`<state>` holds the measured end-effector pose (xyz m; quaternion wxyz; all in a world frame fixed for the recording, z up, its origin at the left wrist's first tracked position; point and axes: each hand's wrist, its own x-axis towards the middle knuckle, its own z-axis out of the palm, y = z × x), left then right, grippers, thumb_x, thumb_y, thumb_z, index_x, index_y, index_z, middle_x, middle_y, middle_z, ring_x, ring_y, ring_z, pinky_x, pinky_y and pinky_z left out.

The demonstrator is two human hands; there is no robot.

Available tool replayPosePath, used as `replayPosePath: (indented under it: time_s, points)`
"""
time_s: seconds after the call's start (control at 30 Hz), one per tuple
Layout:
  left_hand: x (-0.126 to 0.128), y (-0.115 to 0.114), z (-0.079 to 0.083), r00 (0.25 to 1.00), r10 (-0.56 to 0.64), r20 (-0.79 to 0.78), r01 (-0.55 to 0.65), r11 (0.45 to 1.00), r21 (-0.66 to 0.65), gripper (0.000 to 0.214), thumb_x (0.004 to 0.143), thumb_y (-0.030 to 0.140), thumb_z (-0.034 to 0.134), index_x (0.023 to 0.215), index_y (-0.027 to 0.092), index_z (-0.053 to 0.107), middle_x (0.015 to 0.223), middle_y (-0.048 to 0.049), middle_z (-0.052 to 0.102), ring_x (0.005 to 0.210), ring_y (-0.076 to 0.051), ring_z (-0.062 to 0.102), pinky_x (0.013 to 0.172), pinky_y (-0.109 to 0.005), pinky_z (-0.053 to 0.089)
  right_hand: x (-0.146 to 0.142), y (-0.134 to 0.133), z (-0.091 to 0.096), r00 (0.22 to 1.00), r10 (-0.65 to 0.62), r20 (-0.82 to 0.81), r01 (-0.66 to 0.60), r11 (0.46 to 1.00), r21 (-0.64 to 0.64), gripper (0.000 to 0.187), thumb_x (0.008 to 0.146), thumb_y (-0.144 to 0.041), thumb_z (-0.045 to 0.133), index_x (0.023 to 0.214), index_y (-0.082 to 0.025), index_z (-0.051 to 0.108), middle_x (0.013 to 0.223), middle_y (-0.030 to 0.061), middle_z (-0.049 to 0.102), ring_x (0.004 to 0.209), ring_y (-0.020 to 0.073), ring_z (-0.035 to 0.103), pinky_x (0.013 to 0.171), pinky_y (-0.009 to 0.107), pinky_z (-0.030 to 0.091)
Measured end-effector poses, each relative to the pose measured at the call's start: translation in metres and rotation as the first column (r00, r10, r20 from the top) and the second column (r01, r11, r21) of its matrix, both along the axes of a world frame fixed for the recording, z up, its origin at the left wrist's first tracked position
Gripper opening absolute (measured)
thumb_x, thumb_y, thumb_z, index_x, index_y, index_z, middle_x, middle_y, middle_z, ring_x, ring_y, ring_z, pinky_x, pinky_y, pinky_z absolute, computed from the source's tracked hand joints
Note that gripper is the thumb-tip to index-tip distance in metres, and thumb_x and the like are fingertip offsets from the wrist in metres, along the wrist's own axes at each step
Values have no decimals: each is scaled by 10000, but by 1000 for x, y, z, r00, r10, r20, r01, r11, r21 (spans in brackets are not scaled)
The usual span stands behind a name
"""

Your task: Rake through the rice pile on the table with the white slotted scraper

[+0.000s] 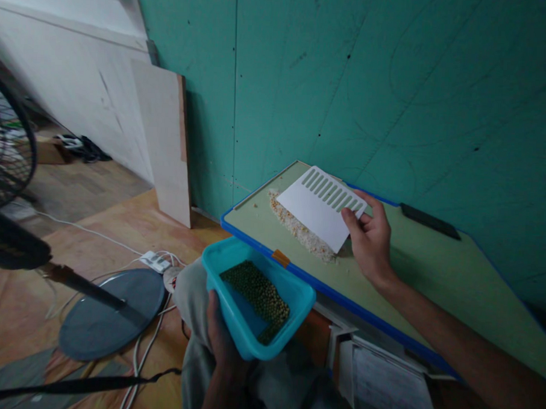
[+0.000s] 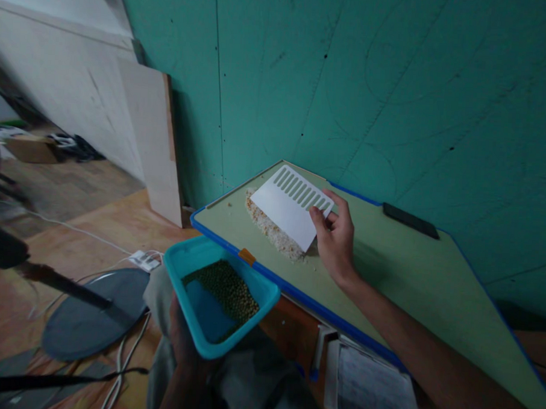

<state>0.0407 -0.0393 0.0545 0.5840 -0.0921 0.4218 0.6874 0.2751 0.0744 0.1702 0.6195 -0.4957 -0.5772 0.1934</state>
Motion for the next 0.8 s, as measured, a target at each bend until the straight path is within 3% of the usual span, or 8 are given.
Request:
replayPosePath:
  time_s: [0.27,0.43,0.63,0.8]
  points:
    - [0,-1,1,999,-31,35,31,1000,-5,371,961,536,640,1230,297,731,965,-2,826,1184,-259,719,1069,-390,541,7,3,-5,995,-69,76,63,995,78,602,925,-486,716,1442,-231,540,1075,118,789,898,263,752,801,425,613]
    - [-2,-1,-3,997,-69,38,68,997,22,341,936,550,663,1137,293,764,869,-9,819,1118,-275,746,1035,-407,567,8,4,-7,992,-99,81,94,994,62,603,925,-498,709,1438,-232,536,1044,116,788,892,268,749,800,438,610]
    - [-1,-1,-3,997,-43,63,37,996,83,230,927,521,698,985,308,759,798,24,808,1000,-243,779,981,-364,592,5,1,-3,992,-60,110,56,998,41,557,918,-482,726,1400,-246,577,1048,109,797,876,257,761,716,376,605]
    - [2,-1,3,997,-53,58,48,996,75,302,925,549,680,1080,301,758,896,-8,828,1094,-277,757,980,-403,596,4,-1,-2,991,-22,130,16,999,49,531,942,-462,708,1413,-255,574,991,88,803,771,228,747,622,331,588]
